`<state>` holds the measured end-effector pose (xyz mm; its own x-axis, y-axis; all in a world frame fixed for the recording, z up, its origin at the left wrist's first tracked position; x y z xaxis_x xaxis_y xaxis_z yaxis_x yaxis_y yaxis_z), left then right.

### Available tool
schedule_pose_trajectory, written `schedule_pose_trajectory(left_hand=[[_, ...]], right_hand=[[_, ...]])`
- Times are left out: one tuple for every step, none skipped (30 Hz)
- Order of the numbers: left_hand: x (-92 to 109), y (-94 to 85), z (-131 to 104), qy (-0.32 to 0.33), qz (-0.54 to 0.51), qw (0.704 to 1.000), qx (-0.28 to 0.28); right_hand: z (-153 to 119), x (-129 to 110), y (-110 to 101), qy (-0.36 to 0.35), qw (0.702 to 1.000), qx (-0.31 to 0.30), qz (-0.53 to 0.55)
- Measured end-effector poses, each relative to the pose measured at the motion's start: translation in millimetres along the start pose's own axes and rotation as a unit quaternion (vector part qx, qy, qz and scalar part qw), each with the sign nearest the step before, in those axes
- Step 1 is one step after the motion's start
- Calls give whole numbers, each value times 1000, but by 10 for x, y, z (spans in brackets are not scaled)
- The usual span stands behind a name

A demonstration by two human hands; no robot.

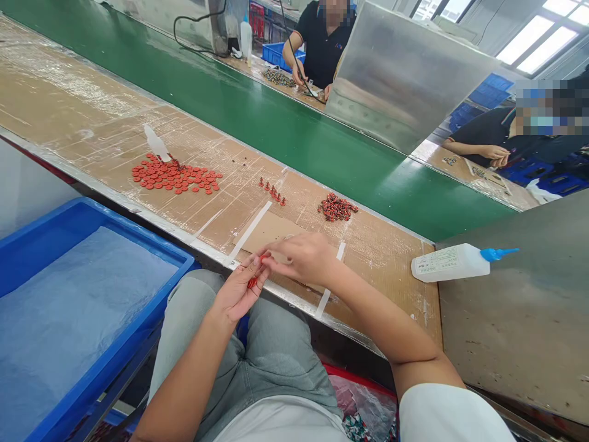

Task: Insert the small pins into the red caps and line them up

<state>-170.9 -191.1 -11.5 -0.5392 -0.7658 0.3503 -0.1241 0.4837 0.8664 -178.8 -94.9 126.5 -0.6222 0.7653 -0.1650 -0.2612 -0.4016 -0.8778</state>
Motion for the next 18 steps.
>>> schedule_pose_trajectory(left_hand=[[12, -9, -3, 1, -5, 1000, 5], [23, -18, -7, 0, -10, 1000, 10], [31, -27, -10, -1, -12, 1000, 14], [36, -35, -14, -3, -14, 1000, 16], [39, -43, -18, -5, -15, 1000, 19], [41, -50, -20, -6, -15, 1000, 21], [41, -56, -22, -7, -16, 1000, 24], [40, -59, -22, -8, -17, 999, 26], [41, -57, -21, -7, -17, 999, 27], [40, -52, -19, -6, -18, 999, 27], [41, -45, -15, -4, -18, 1000, 25], [42, -37, -11, -2, -19, 1000, 23], [43, -31, -6, -1, -19, 1000, 21], [45, -29, -1, 2, -18, 1000, 20], [47, -31, 4, 3, -16, 1000, 21], [50, -35, 8, 5, -14, 1000, 21], [53, -39, 12, 6, -11, 1000, 20], [55, -42, 16, 6, -7, 1000, 18]], right_hand=[[-16, 217, -4, 72, 997, 25, 5], [-54, 478, -5, 157, 986, 49, -7], [-116, 746, -6, 242, 967, 70, -36], [-183, 995, 14, 313, 944, 70, -76], [-237, 1211, 58, 363, 923, 49, -119], [-278, 1398, 119, 395, 905, 13, -158], [-312, 1558, 176, 418, 888, -21, -191], [-337, 1687, 224, 433, 874, -47, -214], [-355, 1790, 267, 444, 863, -68, -230], [-368, 1869, 301, 454, 854, -82, -239], [-374, 1927, 330, 461, 848, -91, -245], [-377, 1971, 359, 467, 843, -98, -249], [-380, 2004, 386, 472, 839, -105, -250], [-381, 2029, 411, 475, 837, -111, -249], [-384, 2048, 434, 478, 836, -115, -245], [-389, 2062, 453, 480, 836, -116, -239], [-394, 2071, 466, 481, 839, -111, -230], [-397, 2074, 474, 479, 844, -103, -219]])
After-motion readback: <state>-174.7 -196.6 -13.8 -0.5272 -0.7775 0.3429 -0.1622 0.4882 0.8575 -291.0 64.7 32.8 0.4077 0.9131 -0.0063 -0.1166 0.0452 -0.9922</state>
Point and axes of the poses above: each hand's wrist, its own z-axis towards the middle knuckle, its own y-axis out of the palm, x = y × z, the point moved 8 cm from there along z, towards the middle knuckle, and after that the axes turned 4 degrees about y, right-handed, at the moved point
